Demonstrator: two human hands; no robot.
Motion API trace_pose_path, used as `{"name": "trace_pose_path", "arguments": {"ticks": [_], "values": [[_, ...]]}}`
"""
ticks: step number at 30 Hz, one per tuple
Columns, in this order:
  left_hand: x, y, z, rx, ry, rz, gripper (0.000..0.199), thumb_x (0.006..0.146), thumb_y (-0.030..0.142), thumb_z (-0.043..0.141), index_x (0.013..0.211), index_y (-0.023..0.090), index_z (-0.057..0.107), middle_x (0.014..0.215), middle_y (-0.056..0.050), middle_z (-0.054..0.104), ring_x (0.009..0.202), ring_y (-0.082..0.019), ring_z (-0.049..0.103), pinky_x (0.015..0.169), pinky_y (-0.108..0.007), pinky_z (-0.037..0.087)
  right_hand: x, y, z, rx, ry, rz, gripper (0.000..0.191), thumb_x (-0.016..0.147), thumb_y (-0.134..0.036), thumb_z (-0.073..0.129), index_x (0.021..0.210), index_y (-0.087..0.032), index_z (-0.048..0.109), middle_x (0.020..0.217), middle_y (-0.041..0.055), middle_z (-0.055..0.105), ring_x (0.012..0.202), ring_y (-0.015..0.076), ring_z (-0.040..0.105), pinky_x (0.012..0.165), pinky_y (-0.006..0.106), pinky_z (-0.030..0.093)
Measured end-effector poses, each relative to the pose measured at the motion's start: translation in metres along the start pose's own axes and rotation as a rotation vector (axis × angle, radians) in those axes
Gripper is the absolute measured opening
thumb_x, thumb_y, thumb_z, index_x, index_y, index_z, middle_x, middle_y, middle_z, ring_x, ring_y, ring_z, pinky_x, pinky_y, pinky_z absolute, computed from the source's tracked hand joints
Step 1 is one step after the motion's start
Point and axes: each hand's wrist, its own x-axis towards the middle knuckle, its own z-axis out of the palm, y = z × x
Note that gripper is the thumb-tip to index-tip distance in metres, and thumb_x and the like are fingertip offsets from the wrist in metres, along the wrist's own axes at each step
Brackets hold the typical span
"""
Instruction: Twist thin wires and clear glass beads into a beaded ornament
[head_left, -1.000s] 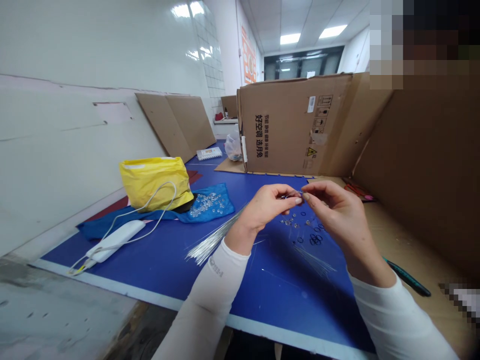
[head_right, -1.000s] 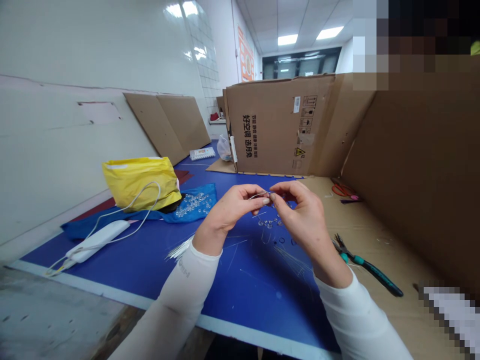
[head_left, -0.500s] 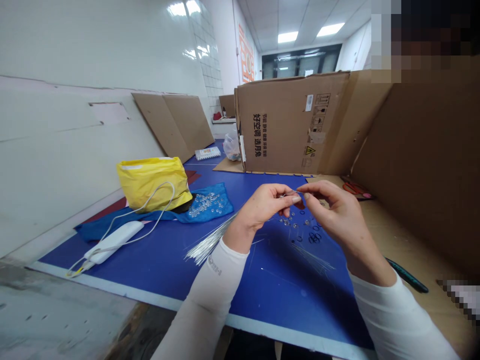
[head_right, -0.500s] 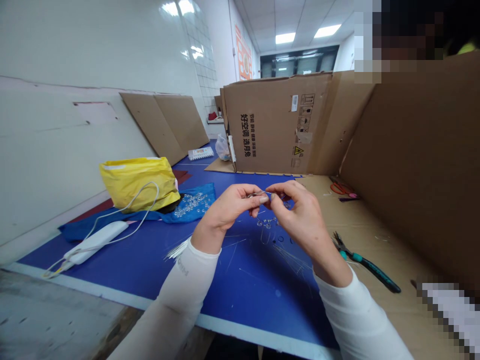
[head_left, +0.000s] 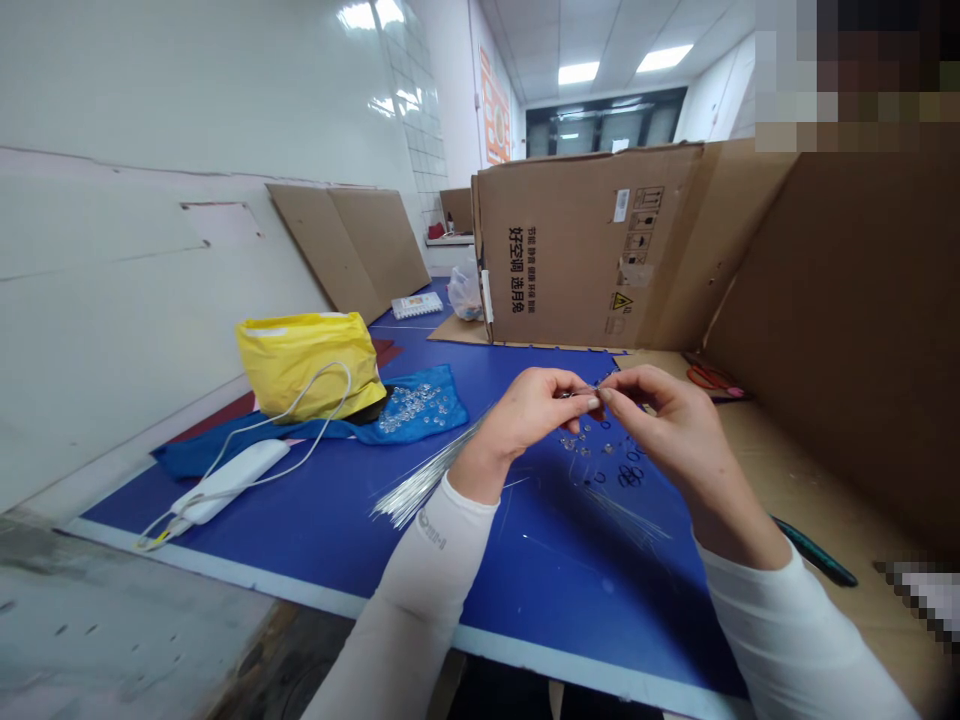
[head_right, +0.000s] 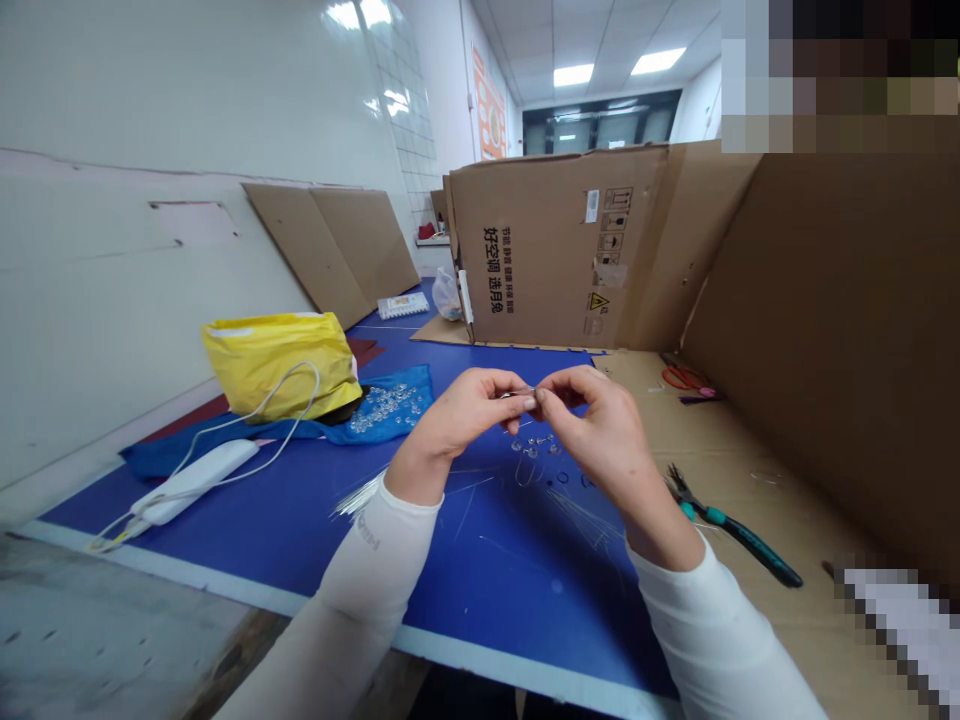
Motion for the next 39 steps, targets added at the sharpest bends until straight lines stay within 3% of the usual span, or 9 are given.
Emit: {"name": "trace_pose_path", "arguments": {"ticks": [7, 12, 21, 28, 39], "values": [[0.000, 0.001, -0.001, -0.114, -0.077, -0.034, 0.027, 0.078, 0.037, 0.075, 0.076, 0.014, 0.062, 0.059, 0.003, 0.062, 0.054, -0.008, 0.055, 0.056, -0.023, 0.040, 0.000, 0.001, 0.002, 0.130, -0.009, 0.059, 0.015, 0.085, -0.035, 0.066, 0.087, -0.023, 0.075, 0.081, 0.0054, 0.075, 0.072, 0.0213, 0.068, 0.069, 0.036, 0.054], [0.005, -0.010, -0.001, -0.205, -0.117, -0.046, 0.033, 0.074, 0.042, 0.079, 0.077, 0.014, 0.060, 0.060, 0.004, 0.060, 0.054, -0.007, 0.055, 0.058, -0.023, 0.040, 0.001, 0.003, 0.002, 0.198, -0.007, 0.122, 0.016, 0.082, -0.037, 0.070, 0.081, -0.021, 0.074, 0.075, 0.0047, 0.073, 0.068, 0.0197, 0.065, 0.065, 0.034, 0.053], [-0.006, -0.026, 0.003, -0.323, 0.016, -0.095, 0.038, 0.075, 0.041, 0.078, 0.094, 0.016, 0.057, 0.081, -0.001, 0.070, 0.052, -0.006, 0.056, 0.055, -0.023, 0.041, -0.003, 0.007, 0.014, 0.479, -0.010, 0.400, 0.017, 0.067, -0.034, 0.078, 0.068, -0.019, 0.072, 0.068, 0.0033, 0.071, 0.068, 0.0178, 0.063, 0.069, 0.033, 0.049], [-0.023, -0.044, 0.012, -0.276, 0.033, -0.184, 0.024, 0.079, 0.033, 0.072, 0.086, 0.012, 0.061, 0.077, -0.004, 0.072, 0.049, -0.006, 0.055, 0.053, -0.022, 0.040, -0.027, 0.018, 0.023, 0.499, -0.015, 0.500, 0.016, 0.065, -0.035, 0.079, 0.064, -0.019, 0.075, 0.061, -0.0003, 0.065, 0.063, 0.0141, 0.054, 0.069, 0.031, 0.042], [-0.038, -0.072, 0.012, -0.326, 0.044, -0.229, 0.026, 0.080, 0.036, 0.073, 0.086, 0.012, 0.067, 0.082, -0.004, 0.072, 0.057, -0.007, 0.058, 0.058, -0.023, 0.042, -0.049, 0.040, 0.042, 0.636, -0.029, 0.541, 0.020, 0.064, -0.035, 0.086, 0.074, -0.020, 0.078, 0.073, 0.0026, 0.074, 0.070, 0.0156, 0.062, 0.073, 0.032, 0.047]]}}
